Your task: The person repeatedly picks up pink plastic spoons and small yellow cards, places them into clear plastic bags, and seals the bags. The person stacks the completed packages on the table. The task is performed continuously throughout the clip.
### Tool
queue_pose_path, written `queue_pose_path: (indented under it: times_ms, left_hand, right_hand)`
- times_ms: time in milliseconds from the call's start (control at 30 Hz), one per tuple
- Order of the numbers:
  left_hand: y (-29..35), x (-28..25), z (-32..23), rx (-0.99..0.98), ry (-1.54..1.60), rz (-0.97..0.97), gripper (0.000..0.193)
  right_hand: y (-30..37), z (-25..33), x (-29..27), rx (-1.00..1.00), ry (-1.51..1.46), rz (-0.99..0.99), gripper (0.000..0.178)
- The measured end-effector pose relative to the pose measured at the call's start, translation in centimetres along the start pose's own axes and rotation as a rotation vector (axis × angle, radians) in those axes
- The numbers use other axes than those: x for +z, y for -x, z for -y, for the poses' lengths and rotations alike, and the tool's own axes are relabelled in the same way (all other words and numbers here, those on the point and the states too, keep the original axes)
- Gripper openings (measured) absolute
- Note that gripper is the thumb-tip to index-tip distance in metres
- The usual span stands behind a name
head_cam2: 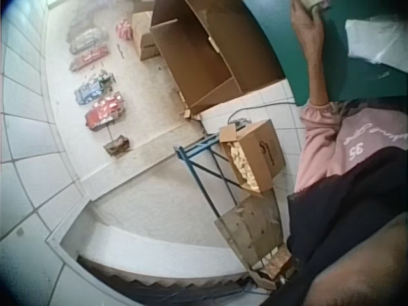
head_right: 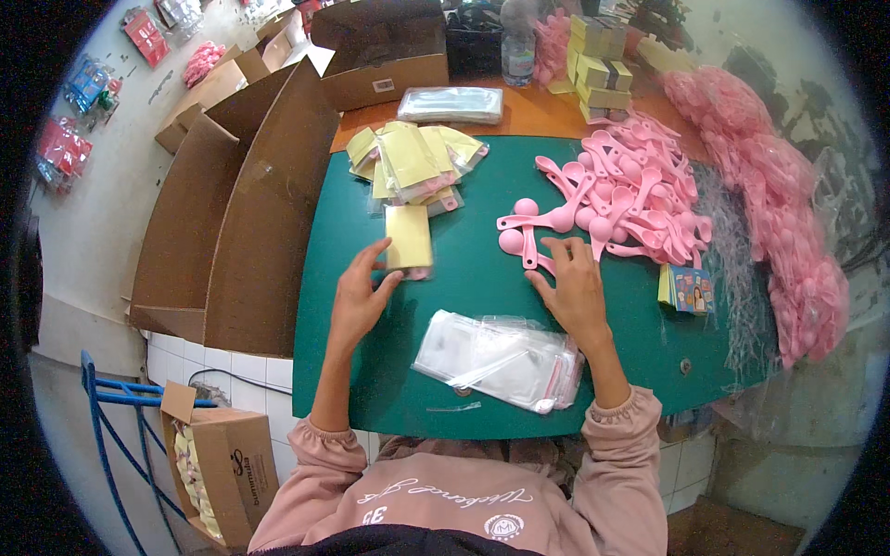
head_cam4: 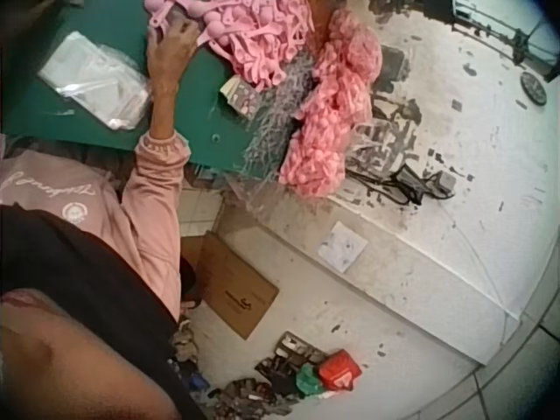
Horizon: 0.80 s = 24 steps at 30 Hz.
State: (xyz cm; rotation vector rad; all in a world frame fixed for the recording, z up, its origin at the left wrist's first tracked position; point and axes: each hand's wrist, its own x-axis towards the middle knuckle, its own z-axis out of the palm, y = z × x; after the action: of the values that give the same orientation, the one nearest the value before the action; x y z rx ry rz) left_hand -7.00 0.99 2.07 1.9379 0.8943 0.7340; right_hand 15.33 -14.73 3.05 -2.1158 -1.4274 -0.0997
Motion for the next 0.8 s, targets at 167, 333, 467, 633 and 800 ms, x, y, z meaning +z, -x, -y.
queue_pose_path:
  times_ms: [167,333,467,633,800]
  left_hand:
    - [1.0,1.4,-2.3,0.267,-0.452,-0.017,0.034]
    - [5.1,5.1,-7.2,0.176,-0.640,0.404,0.036]
    - [6.4,6.1,-6.0,0.322,-0.494,0.241,0.042]
    - [6.3,6.1,-6.2,0.158,0.098,0.322,0.051]
    - [7.9,5.7,-7.5,0.178,-0.224,0.241,0.059]
  right_hand:
    - [-0.3,-0.1,1.6,-0.100,0.129,-0.031,0.039]
    - [-0.5,-2.2,2.8,-0.094,0.327,-0.019,0.034]
    - [-1.2,0.3,1.5,-0.236,0.225,-0.248,0.024]
    - [-1.2,-1.5,3.4,-0.180,0.142,-0.082,0.022]
    - [-1.3,-1.2,3.0,-0.188,0.173,-0.103,0.018]
